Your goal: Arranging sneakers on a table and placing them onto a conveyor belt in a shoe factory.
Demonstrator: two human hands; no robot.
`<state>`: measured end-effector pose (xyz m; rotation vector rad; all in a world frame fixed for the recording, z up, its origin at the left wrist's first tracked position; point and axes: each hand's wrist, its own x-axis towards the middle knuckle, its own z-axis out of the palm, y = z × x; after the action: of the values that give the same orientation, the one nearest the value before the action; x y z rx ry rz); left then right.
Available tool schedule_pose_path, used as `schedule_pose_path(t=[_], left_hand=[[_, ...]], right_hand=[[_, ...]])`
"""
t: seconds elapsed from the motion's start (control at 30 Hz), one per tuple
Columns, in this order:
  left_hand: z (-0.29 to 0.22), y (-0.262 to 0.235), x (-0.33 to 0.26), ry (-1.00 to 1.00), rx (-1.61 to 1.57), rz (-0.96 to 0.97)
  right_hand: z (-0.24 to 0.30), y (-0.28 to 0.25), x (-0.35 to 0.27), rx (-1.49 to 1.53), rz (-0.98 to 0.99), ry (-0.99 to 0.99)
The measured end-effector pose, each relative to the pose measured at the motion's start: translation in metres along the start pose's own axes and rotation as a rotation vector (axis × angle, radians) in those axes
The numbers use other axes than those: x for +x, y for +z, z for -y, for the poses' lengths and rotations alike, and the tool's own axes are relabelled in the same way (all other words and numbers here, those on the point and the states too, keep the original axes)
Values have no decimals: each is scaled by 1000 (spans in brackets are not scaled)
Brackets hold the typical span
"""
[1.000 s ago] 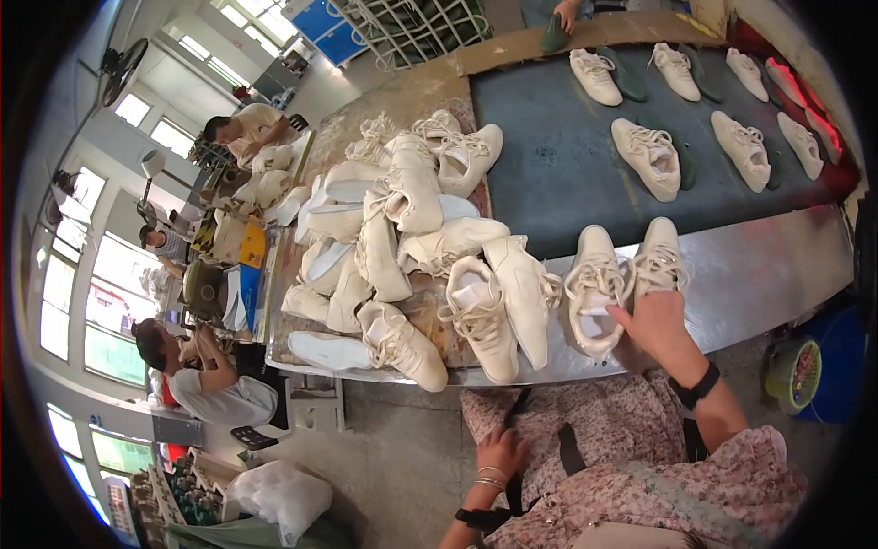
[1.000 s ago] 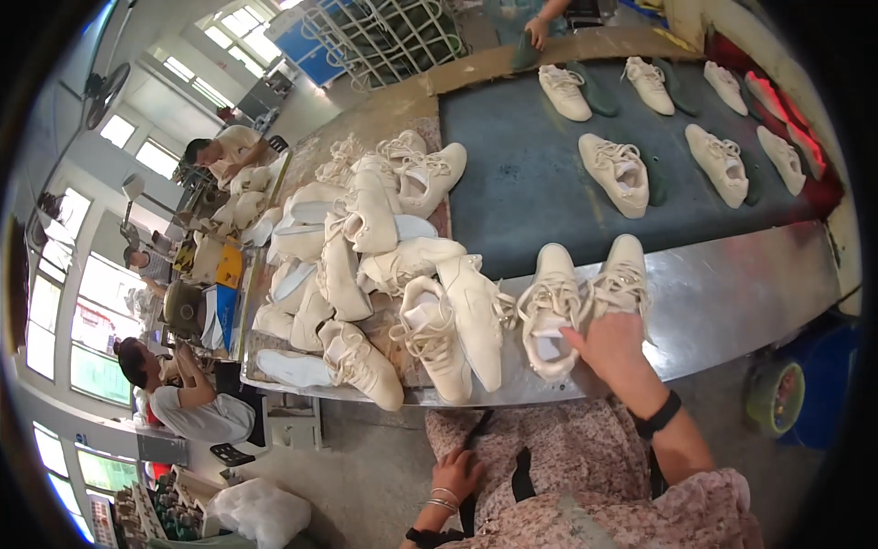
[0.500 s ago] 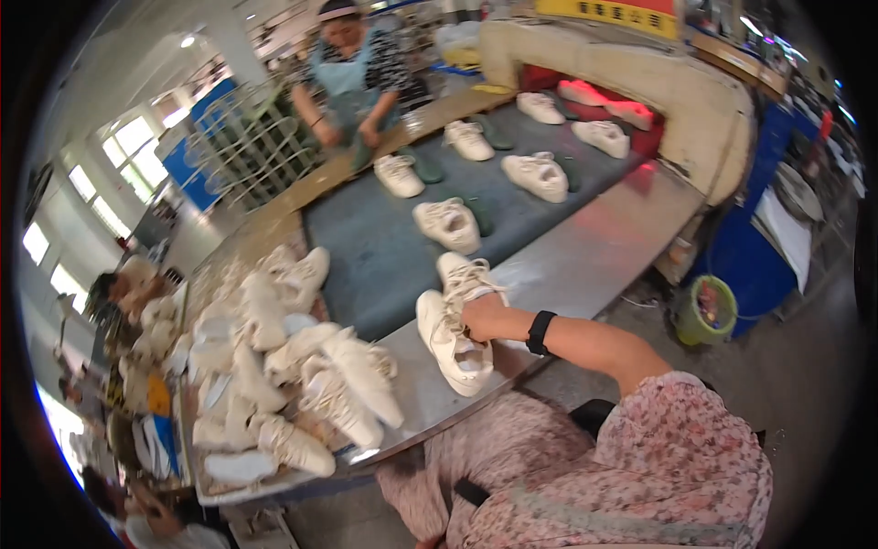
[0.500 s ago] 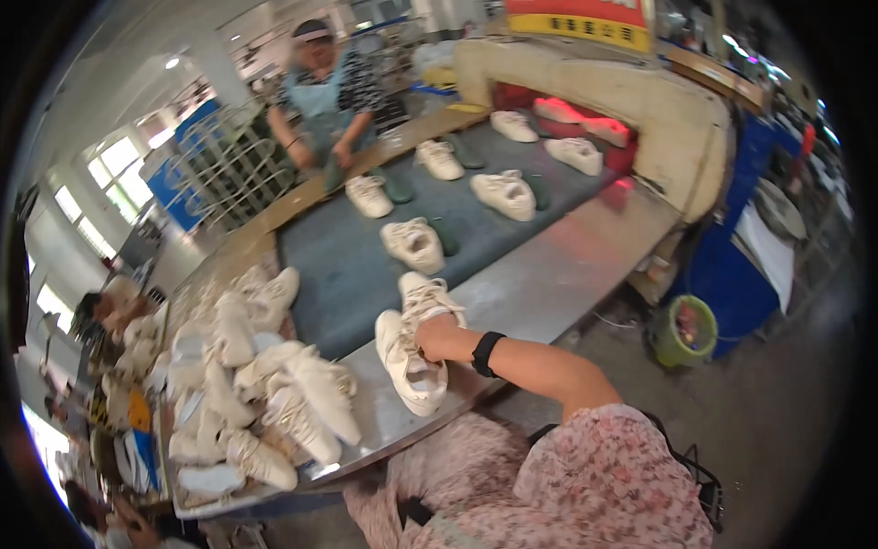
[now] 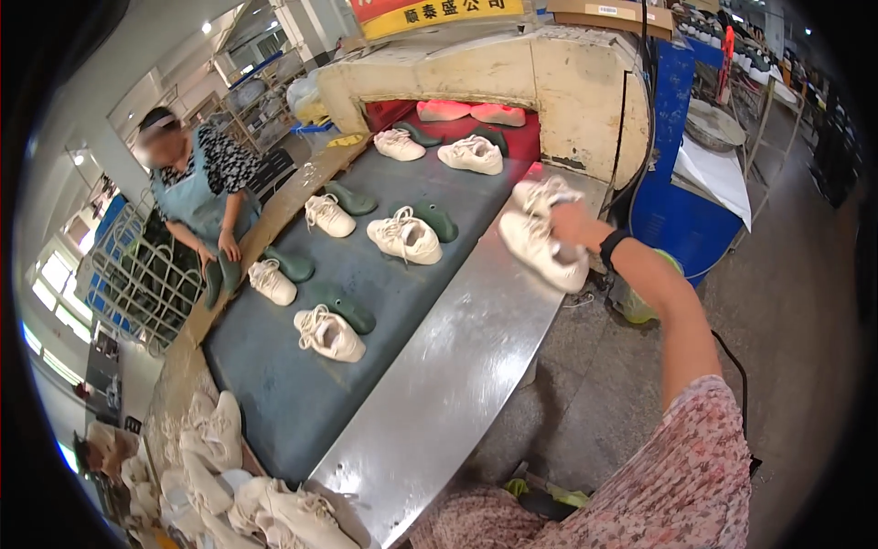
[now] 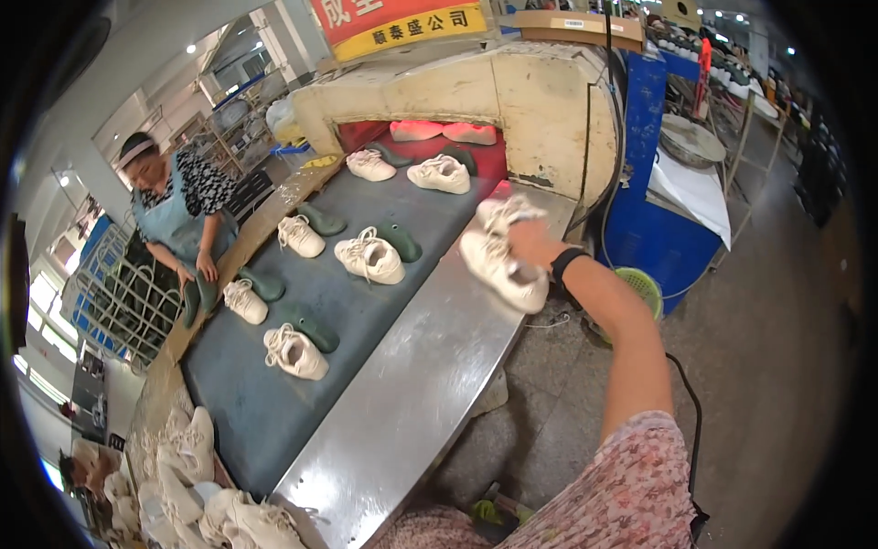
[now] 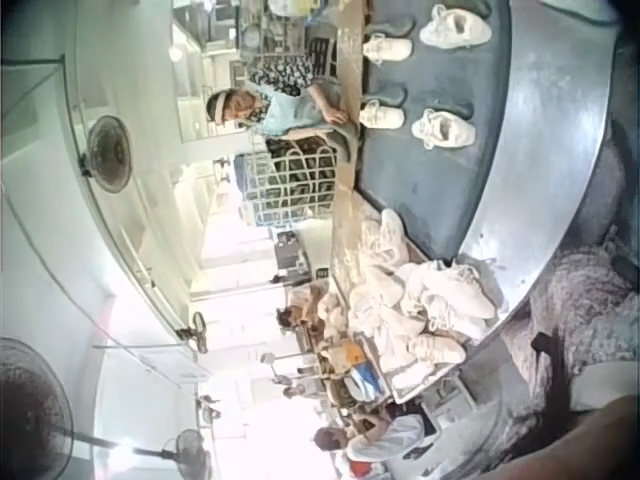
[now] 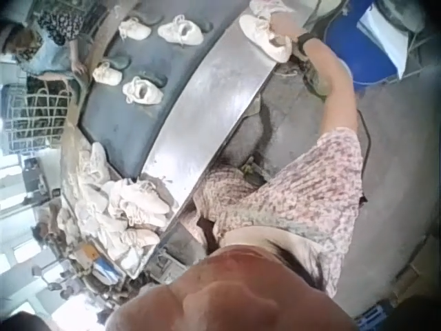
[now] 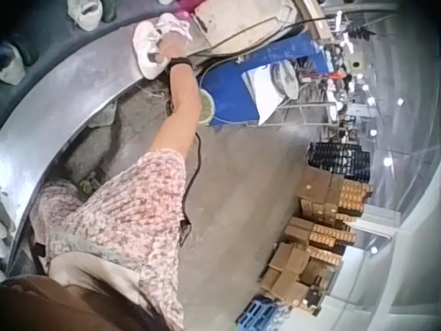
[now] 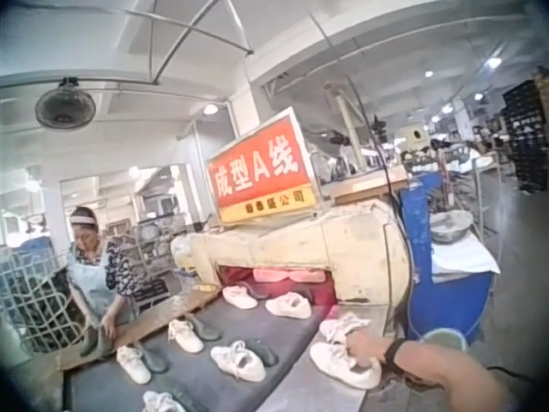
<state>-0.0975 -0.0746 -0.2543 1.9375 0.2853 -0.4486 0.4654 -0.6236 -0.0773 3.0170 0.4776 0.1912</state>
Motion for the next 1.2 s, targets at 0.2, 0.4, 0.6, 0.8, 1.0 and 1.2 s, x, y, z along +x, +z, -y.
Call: schedule_pose_path(t=[0.2, 0.4, 0.6, 0.8, 1.0, 1.2], left_hand=[[-26, -77, -8, -168, 83, 30], [-35, -72, -69, -340, 19, -51], [-143, 110, -287, -791, -220, -263], [-179, 89, -274, -551, 166, -260], [-159, 0, -260, -439, 300, -839], [-81, -65, -210, -218, 33, -1277]], right_hand=[[-66, 3, 39, -140, -143, 458], [-50, 53, 65, -119, -438, 631], [-159, 107, 91, -44, -639, 56], [65, 38, 62, 437, -113, -604], [400, -100, -159, 614, 613, -1216], [628, -96, -228, 1092, 486, -1008]])
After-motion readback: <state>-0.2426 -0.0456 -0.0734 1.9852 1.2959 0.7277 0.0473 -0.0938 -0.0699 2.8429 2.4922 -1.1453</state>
